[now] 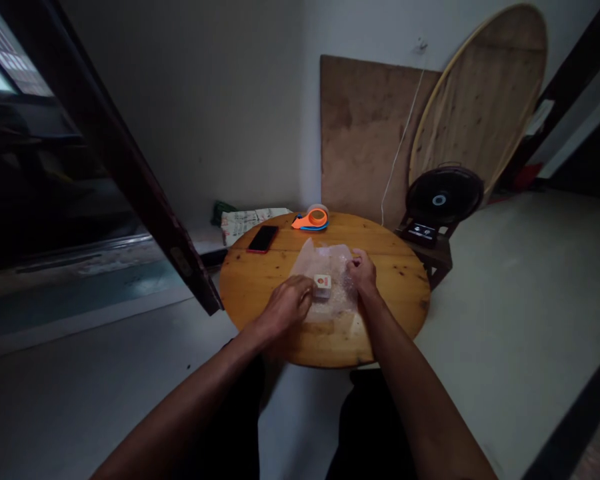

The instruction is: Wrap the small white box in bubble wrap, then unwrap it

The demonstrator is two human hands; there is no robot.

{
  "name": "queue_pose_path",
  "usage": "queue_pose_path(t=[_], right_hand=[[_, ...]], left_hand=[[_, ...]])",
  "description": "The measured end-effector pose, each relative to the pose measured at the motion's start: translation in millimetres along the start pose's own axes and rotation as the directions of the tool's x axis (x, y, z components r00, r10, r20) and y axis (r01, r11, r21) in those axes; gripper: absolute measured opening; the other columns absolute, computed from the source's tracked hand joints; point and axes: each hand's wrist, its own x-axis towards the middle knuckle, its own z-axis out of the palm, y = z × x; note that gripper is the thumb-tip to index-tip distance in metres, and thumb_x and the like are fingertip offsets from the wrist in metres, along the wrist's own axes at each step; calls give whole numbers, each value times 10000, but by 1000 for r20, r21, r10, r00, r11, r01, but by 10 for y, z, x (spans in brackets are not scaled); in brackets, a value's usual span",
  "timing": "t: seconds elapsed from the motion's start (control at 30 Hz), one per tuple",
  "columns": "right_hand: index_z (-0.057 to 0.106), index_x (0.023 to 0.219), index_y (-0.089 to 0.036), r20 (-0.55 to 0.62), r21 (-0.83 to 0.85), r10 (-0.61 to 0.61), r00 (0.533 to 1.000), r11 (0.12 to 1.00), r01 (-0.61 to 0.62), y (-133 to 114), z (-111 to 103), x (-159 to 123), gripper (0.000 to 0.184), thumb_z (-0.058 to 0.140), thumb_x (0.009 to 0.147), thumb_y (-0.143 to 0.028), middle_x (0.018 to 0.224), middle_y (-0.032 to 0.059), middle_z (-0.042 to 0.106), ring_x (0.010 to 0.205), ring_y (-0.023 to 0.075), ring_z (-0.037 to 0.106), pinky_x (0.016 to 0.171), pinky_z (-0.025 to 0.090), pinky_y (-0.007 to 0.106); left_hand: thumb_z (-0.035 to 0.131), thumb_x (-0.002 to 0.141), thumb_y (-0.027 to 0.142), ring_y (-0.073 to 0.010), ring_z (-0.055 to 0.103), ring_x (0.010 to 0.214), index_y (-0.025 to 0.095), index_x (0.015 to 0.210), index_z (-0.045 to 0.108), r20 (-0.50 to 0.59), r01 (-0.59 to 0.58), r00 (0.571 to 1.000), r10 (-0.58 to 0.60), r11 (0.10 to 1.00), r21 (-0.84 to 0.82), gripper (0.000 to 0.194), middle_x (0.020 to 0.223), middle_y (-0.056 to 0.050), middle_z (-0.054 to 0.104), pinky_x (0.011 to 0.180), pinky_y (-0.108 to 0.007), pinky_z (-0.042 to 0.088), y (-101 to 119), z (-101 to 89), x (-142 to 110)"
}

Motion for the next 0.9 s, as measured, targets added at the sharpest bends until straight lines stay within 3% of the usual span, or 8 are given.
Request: queue_pose_path(t=[0.1, 0.2, 0.27, 0.4, 0.53, 0.67, 0.8, 0.9], right_hand=[[564, 1232, -218, -20, -73, 35, 999, 997, -36, -40, -46, -34, 506, 530, 729, -265, 937, 45, 714, 856, 222, 654, 780, 490, 341], [562, 1248, -211, -2, -171, 39, 999, 985, -38, -86, -82, -64, 501, 515, 749, -233, 1002, 67, 704, 929, 243, 639, 843, 465, 368], [563, 1257, -204, 13, -244, 41, 999, 969, -36, -117, -96, -84, 500, 504, 760, -208, 1106, 93, 677, 1030, 266, 605, 920, 426, 407], [503, 1323, -187, 28, -360, 39, 999, 933, -27, -192, -125, -115, 550, 511, 773, -182, 1325, 126, 552, 1210, 280, 491, 1025, 337, 439], [492, 1303, -184, 50, -431, 80, 996, 901, -51, -270, -163, -130, 514, 518, 789, -187, 1307, 116, 550, 1185, 253, 494, 988, 348, 385], [528, 1204, -187, 48, -409, 85, 995, 911, -58, -286, -178, -142, 426, 507, 779, -192, 1213, 93, 587, 1100, 231, 527, 931, 357, 349], [594, 1043, -203, 56, -404, 42, 998, 915, -16, -255, -177, -155, 296, 491, 767, -183, 1119, 65, 615, 1057, 222, 525, 912, 353, 334], [628, 984, -199, 59, -401, 26, 998, 916, 0, -238, -165, -164, 280, 452, 770, -157, 1096, 66, 623, 1040, 218, 526, 913, 356, 337]], left_hand=[[541, 798, 145, -259, 569, 1158, 161, 1254, 557, -42, 119, 991, -123, 989, -89, 457, 1250, -128, 610, 988, -361, 445, -104, 205, 251], [710, 718, 312, -326, 522, 1219, 134, 1432, 363, 32, 181, 983, -179, 979, -87, 813, 1337, -184, 539, 1002, -410, 429, -207, 419, 310], [752, 669, 400, -371, 497, 1244, 129, 1452, 324, 107, 192, 976, -189, 981, -21, 932, 1351, -209, 522, 1024, -448, 400, -251, 475, 272], [757, 630, 464, -406, 473, 1270, 176, 1450, 322, 238, 145, 956, -170, 982, 121, 972, 1374, -196, 516, 1060, -495, 346, -300, 334, 190], [752, 624, 461, -391, 485, 1261, 203, 1455, 303, 343, 79, 929, -141, 979, 188, 979, 1361, -169, 536, 1051, -493, 362, -343, 147, 189], [728, 681, 467, -348, 417, 1337, 211, 1501, 212, 285, 98, 952, -110, 994, 55, 1003, 1442, -148, 458, 1088, -451, 349, -335, 169, 231], [735, 705, 451, -319, 425, 1334, 191, 1532, 109, 193, 153, 975, -114, 968, -198, 1069, 1469, -160, 415, 1074, -426, 382, -297, 337, 303], [767, 673, 409, -309, 482, 1273, 164, 1535, 81, 181, 221, 968, -176, 937, -271, 1128, 1418, -171, 465, 1030, -414, 420, -304, 478, 327]])
